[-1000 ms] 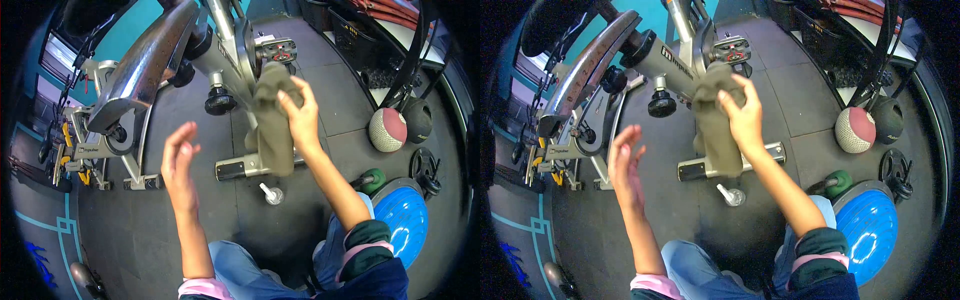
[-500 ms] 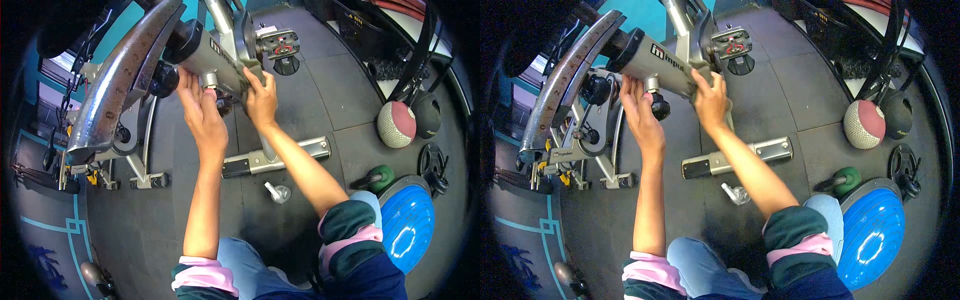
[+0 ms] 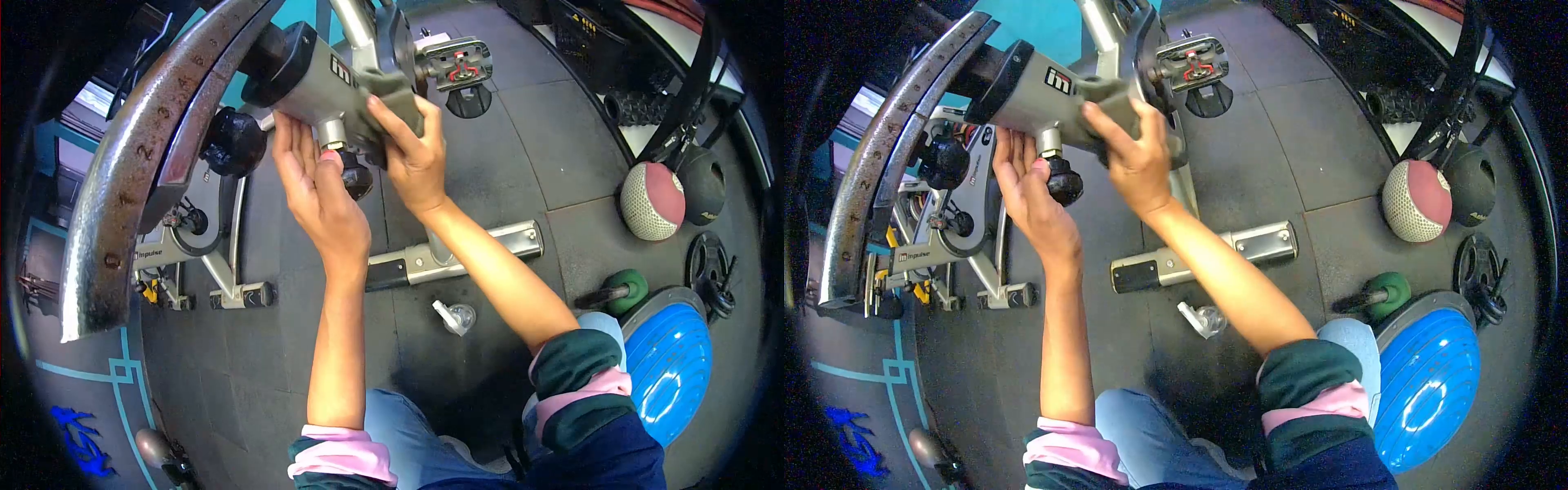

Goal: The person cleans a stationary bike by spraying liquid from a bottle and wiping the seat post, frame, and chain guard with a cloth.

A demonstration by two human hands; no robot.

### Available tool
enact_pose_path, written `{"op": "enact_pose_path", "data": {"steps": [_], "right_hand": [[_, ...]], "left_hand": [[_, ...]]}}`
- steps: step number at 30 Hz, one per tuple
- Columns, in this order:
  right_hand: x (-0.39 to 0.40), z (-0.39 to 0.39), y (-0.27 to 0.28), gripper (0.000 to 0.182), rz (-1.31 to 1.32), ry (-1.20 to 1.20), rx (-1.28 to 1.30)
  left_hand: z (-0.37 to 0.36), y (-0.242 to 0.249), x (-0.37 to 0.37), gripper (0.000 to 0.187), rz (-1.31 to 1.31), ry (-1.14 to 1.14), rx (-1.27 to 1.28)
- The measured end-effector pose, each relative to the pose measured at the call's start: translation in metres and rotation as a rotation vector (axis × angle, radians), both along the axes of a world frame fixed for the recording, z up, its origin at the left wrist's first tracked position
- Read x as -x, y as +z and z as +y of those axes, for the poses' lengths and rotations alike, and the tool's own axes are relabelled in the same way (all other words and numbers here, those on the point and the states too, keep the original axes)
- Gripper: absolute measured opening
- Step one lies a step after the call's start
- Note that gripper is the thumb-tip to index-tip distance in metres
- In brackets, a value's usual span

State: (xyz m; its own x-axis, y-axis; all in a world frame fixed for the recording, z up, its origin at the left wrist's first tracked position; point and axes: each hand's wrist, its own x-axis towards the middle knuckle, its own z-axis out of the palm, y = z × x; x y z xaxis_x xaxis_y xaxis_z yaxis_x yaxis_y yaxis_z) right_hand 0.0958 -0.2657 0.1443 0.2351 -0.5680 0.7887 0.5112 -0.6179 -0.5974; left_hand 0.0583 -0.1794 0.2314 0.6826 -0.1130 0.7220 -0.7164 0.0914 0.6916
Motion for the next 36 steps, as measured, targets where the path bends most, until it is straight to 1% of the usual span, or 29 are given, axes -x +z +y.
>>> {"op": "enact_pose_path", "data": {"steps": [2, 3, 4, 5, 6, 8, 10, 11, 12, 14, 15, 17, 18, 20, 21, 23, 24, 26, 27, 28, 30, 31, 33, 34, 36], "right_hand": [[0.004, -0.014, -0.039, 0.049, 0.308, 0.015, 0.016], [0.004, -0.028, -0.060, 0.049, 0.463, 0.077, 0.009], [0.006, -0.040, -0.066, 0.048, 0.612, 0.135, 0.001], [0.008, -0.049, -0.072, 0.049, 0.551, 0.127, 0.029], [0.014, -0.048, -0.056, 0.049, 0.548, 0.122, 0.032], [0.031, -0.034, -0.011, 0.052, 0.169, 0.113, -0.036], [0.030, -0.014, 0.008, 0.055, -0.043, 0.085, 0.153], [0.023, 0.000, 0.006, 0.060, -0.082, 0.073, 0.205], [0.016, 0.010, -0.001, 0.051, -0.123, 0.048, 0.197], [0.002, -0.004, -0.032, 0.041, -0.120, 0.030, 0.500], [-0.002, -0.008, -0.054, 0.041, -0.118, 0.031, 0.495], [-0.002, -0.015, -0.098, 0.034, 0.397, 0.074, 0.879], [0.004, -0.021, -0.111, 0.037, 0.585, 0.111, 0.770], [0.027, -0.025, -0.113, 0.042, 0.627, 0.144, 0.473], [0.033, -0.022, -0.106, 0.042, 0.627, 0.147, 0.472], [0.044, -0.021, -0.083, 0.050, 0.312, 0.126, 0.273], [0.046, -0.021, -0.065, 0.050, 0.318, 0.127, 0.277], [0.043, -0.011, -0.029, 0.053, 0.026, 0.038, 0.206], [0.037, -0.007, -0.021, 0.052, 0.024, 0.070, 0.224], [0.030, -0.005, -0.020, 0.050, 0.094, 0.113, 0.269], [0.023, -0.008, -0.046, 0.050, 0.256, 0.149, 0.427], [0.024, -0.010, -0.060, 0.050, 0.250, 0.145, 0.431], [0.034, -0.016, -0.090, 0.054, 0.484, 0.193, 0.309], [0.039, -0.022, -0.096, 0.057, 0.496, 0.129, 0.228], [0.042, -0.030, -0.100, 0.056, 0.453, 0.050, -0.003]], "left_hand": [[0.000, -0.001, 0.000, 0.058, -0.002, 0.006, 0.004], [0.000, -0.001, 0.000, 0.058, -0.001, 0.011, 0.003], [0.000, -0.001, -0.001, 0.058, -0.006, 0.012, 0.003], [0.000, -0.001, -0.001, 0.058, -0.007, 0.007, 0.005], [0.000, -0.002, -0.002, 0.058, -0.017, 0.013, 0.003], [0.000, -0.003, -0.003, 0.058, -0.024, 0.023, 0.001], [-0.001, -0.002, -0.001, 0.059, -0.017, 0.014, 0.011], [-0.001, -0.002, 0.000, 0.059, -0.015, 0.014, 0.005], [-0.001, -0.002, 0.000, 0.059, -0.007, 0.016, 0.011], [-0.001, -0.001, -0.001, 0.059, -0.001, 0.022, 0.019], [0.001, -0.001, -0.003, 0.059, -0.006, -0.004, 0.016], [0.003, -0.004, -0.003, 0.059, -0.003, -0.037, 0.008], [0.003, -0.005, -0.003, 0.059, -0.009, -0.035, 0.010], [0.002, -0.004, -0.006, 0.059, -0.025, -0.036, 0.012], [0.002, -0.004, -0.006, 0.058, -0.046, -0.020, 0.007], [0.001, -0.004, -0.005, 0.058, -0.060, -0.004, 0.005], [0.000, -0.004, -0.004, 0.058, -0.052, -0.009, 0.016], [0.000, -0.005, -0.002, 0.058, -0.036, -0.011, 0.026], [0.000, -0.004, -0.002, 0.058, -0.036, -0.012, 0.022], [-0.001, -0.002, -0.002, 0.058, -0.041, -0.015, 0.018], [0.000, -0.003, -0.002, 0.058, -0.038, -0.012, 0.028], [-0.001, -0.005, -0.003, 0.058, -0.034, -0.006, 0.041], [-0.003, -0.007, -0.004, 0.059, -0.054, 0.019, 0.056], [-0.004, -0.006, -0.004, 0.060, -0.066, 0.045, 0.064], [-0.006, -0.005, -0.004, 0.059, -0.060, 0.049, 0.090]]}}
